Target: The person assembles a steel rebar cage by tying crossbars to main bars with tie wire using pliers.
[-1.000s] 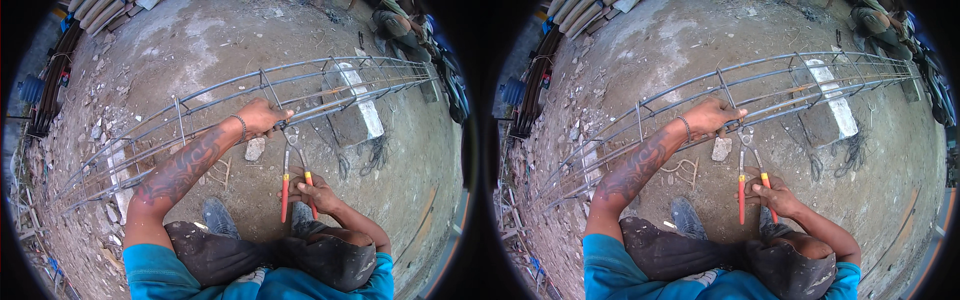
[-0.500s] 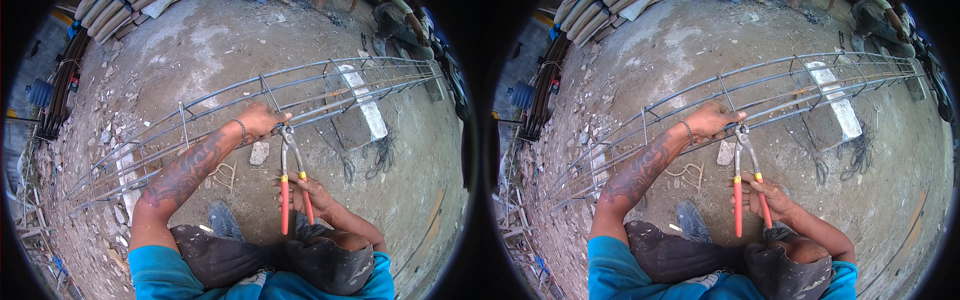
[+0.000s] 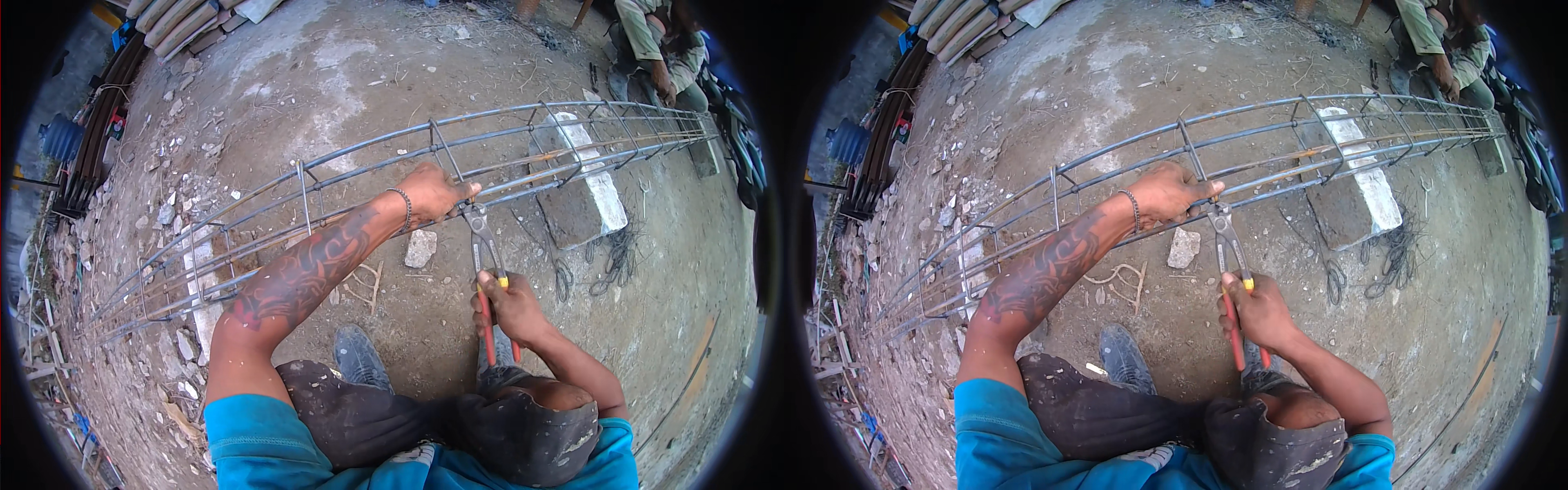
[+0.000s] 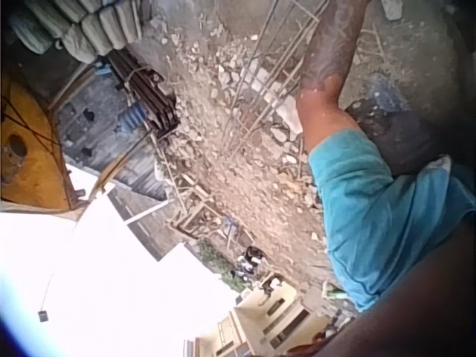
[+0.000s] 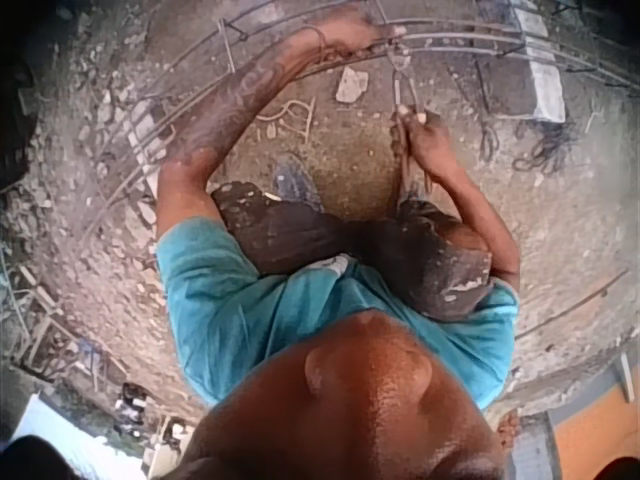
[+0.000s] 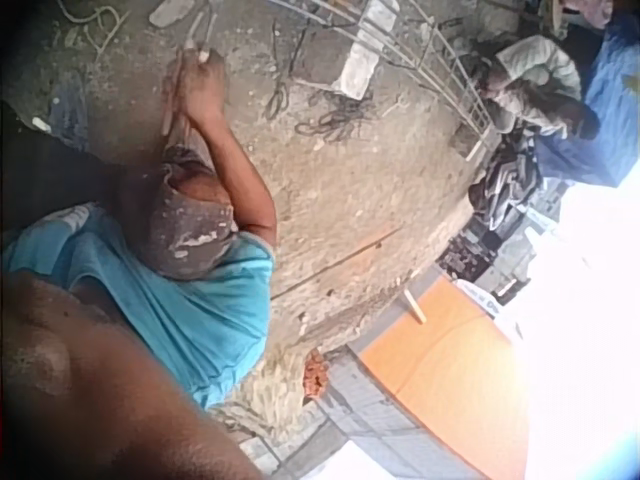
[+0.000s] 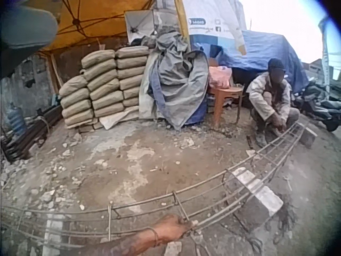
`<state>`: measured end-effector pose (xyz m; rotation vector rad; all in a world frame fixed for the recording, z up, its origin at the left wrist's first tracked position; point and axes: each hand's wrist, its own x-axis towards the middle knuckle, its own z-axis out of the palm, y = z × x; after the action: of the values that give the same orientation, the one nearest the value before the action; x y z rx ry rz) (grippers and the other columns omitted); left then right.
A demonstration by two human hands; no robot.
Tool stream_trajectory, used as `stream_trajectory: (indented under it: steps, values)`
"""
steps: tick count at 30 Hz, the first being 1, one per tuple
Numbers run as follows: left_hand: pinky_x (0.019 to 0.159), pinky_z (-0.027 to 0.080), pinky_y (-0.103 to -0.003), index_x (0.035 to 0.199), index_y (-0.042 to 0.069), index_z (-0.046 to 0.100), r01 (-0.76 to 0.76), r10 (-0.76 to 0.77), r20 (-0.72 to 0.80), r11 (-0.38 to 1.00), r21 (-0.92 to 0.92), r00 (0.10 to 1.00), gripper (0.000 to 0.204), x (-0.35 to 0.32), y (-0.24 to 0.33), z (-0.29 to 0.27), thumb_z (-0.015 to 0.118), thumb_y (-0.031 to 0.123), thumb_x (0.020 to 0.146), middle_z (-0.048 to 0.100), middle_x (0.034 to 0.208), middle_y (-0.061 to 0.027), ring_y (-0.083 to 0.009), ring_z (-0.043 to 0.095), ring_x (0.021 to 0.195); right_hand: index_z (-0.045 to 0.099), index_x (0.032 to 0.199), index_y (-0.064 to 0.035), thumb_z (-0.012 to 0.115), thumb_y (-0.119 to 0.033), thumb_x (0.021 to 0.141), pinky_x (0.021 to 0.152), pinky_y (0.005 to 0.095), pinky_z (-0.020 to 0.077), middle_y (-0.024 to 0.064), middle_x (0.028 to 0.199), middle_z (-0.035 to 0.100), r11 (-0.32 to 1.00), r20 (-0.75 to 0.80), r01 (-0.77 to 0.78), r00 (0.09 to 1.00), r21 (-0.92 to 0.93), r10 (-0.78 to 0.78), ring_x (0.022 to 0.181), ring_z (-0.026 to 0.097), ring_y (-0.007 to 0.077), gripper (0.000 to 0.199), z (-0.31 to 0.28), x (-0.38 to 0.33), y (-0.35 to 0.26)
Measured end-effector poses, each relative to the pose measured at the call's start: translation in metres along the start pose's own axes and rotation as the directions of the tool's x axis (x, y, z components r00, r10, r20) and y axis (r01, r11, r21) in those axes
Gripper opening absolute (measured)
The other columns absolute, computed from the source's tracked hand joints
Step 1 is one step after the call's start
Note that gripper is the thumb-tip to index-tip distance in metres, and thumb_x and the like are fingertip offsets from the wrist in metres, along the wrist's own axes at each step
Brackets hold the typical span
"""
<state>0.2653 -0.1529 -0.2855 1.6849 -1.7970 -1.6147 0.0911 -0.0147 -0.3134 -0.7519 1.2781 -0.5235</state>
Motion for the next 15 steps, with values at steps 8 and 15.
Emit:
stream_trajectory:
  steps: [8,15]
  values:
    - [0.035,0.033,-0.032,0.055,0.001,0.055,-0.027,0.028,-0.010,0.999,0.043,1.000,0.057,0.015,-0.017,0.005,0.064,0.051,0.081,0.044,0.047,-0.0038,-0.0130,0.042,0.039,0.047,0.096,0.0049,0.048,-0.012,0.088,0.054,0.0399,0.0515,0.0252,0.071,0.060,0.072,-0.033,-0.001,0.889,-0.997,-0.456,0.065,0.064,0.0370,0.019,-0.032,-0.011,-0.032]
    - [0.032,0.030,-0.032,0.051,0.004,0.052,-0.059,0.063,-0.034,0.993,0.098,0.997,0.059,0.011,-0.012,0.002,0.062,0.053,0.082,0.044,0.045,-0.0038,-0.0140,0.041,0.036,0.049,0.098,0.0008,0.046,-0.006,0.084,0.061,0.0365,0.0547,0.0195,0.082,0.062,-0.587,0.074,-0.182,0.920,-0.789,-0.385,0.076,0.066,0.0314,0.015,-0.036,-0.025,-0.083]
